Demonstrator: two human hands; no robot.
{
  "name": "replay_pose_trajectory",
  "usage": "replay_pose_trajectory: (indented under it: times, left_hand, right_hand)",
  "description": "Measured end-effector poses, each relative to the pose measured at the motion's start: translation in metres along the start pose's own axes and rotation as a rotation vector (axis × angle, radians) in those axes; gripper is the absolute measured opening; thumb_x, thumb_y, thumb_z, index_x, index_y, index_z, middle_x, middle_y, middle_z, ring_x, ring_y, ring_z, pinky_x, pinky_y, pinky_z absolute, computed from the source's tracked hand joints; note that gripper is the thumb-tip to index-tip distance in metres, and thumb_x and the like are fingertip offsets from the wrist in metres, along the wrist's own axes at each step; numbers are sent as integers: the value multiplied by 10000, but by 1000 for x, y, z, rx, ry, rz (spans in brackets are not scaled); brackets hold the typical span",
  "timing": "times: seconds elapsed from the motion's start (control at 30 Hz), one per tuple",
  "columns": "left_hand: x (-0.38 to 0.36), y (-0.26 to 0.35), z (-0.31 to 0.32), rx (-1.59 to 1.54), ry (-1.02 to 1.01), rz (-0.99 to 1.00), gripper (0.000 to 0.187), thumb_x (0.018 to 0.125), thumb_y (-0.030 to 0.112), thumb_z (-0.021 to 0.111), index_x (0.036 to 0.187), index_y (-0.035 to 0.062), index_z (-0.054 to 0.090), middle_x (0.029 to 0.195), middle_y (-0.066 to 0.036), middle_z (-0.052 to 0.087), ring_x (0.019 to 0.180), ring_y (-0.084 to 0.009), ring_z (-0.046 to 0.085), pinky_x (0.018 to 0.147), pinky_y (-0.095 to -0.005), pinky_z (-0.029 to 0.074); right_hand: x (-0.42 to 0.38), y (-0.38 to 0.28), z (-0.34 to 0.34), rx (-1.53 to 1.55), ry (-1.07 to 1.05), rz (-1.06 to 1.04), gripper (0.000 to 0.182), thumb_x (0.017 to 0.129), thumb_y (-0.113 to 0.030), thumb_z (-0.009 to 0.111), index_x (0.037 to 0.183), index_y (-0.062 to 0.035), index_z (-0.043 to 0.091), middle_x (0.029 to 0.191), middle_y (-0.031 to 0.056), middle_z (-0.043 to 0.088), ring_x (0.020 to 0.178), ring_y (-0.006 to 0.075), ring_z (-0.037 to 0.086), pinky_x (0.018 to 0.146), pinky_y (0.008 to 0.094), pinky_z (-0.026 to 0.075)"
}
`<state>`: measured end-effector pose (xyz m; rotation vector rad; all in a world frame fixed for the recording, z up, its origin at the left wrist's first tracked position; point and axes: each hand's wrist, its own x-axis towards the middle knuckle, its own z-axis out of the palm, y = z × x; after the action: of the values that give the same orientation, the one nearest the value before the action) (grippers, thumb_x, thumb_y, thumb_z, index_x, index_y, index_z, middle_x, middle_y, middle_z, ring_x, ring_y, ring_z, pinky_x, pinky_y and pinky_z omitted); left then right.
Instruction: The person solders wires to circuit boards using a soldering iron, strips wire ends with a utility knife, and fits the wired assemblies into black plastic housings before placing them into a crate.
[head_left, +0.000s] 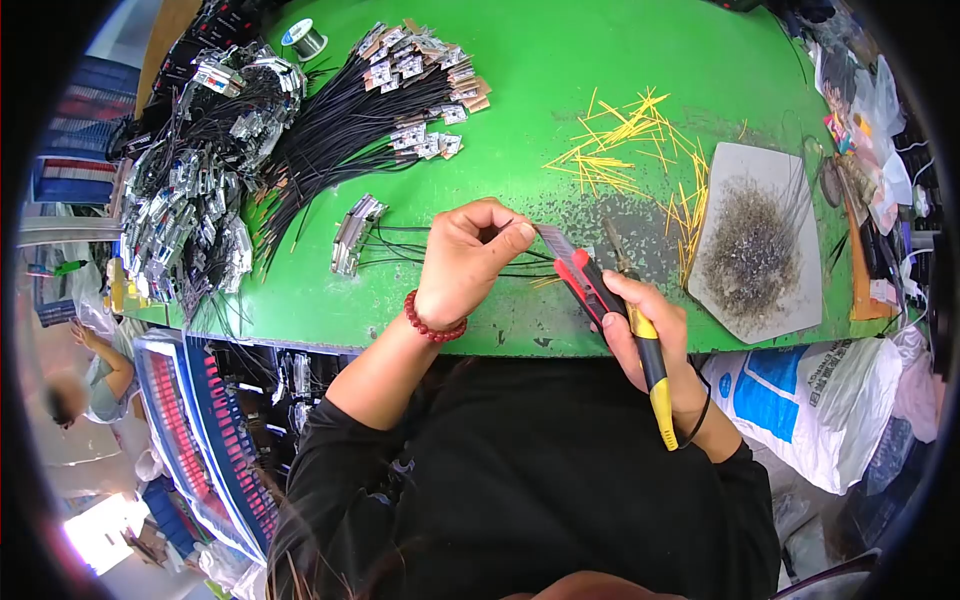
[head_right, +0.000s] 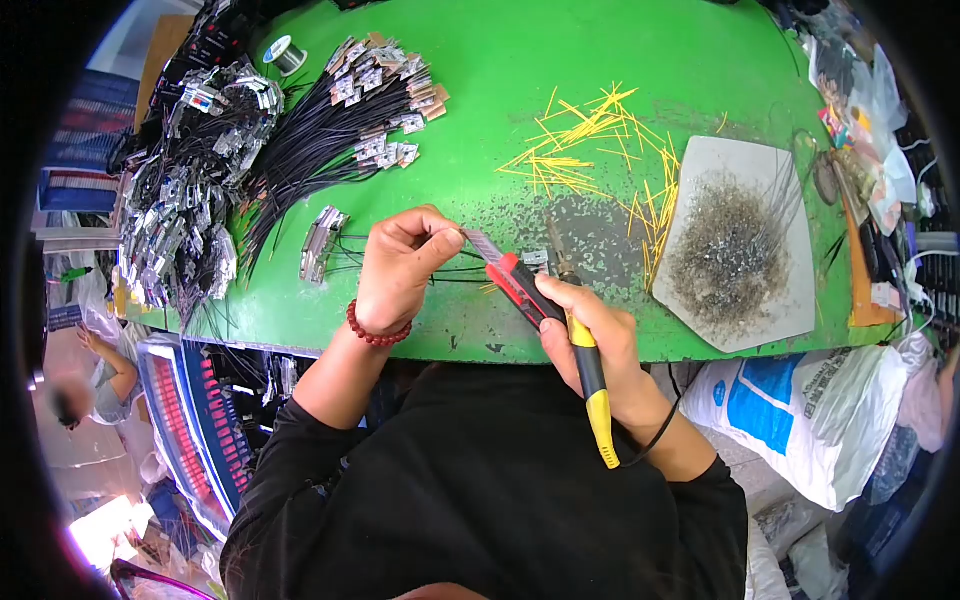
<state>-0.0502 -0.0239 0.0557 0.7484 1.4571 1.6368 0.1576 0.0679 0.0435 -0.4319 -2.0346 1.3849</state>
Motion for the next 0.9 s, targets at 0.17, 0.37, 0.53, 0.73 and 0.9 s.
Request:
replay_pose_trajectory:
  times: [0.17,0.37,0.53,0.73,0.9]
  left_hand:
    - [0,0,-1,18,-8,-21,104,856,72,655,804,-14,627,714,43,581,653,-17,479,580,-183,398]
    - [0,4,4,33,0,-50,63,845,36,644,786,14,632,692,54,538,630,-20,417,582,-185,338]
    - [1,2,3,66,3,-28,63,842,33,645,784,16,628,693,57,532,623,-20,414,575,-183,335]
    - [1,0,2,73,-13,-9,54,842,29,644,793,17,627,699,59,534,630,-17,421,572,-177,337]
    - [2,2,-2,129,-23,-10,79,839,48,661,802,-15,633,718,33,591,657,-24,500,593,-185,413]
  right_hand:
    - [1,-2,-4,-22,-27,-7,384,793,39,615,1173,20,560,871,141,653,602,142,584,574,240,460]
    - [2,-2,-5,-54,-18,-42,391,783,43,620,1169,23,564,919,168,660,574,150,577,554,240,453]
    - [1,-2,-7,-58,-29,-27,389,784,42,614,1169,22,567,925,168,660,566,147,575,546,247,450]
    - [3,-2,-7,-53,-35,-38,398,782,45,611,1177,15,565,828,132,644,538,140,549,524,254,438]
    - [1,-3,-9,-93,-71,9,396,776,53,613,1168,7,571,784,112,629,525,132,533,518,249,432]
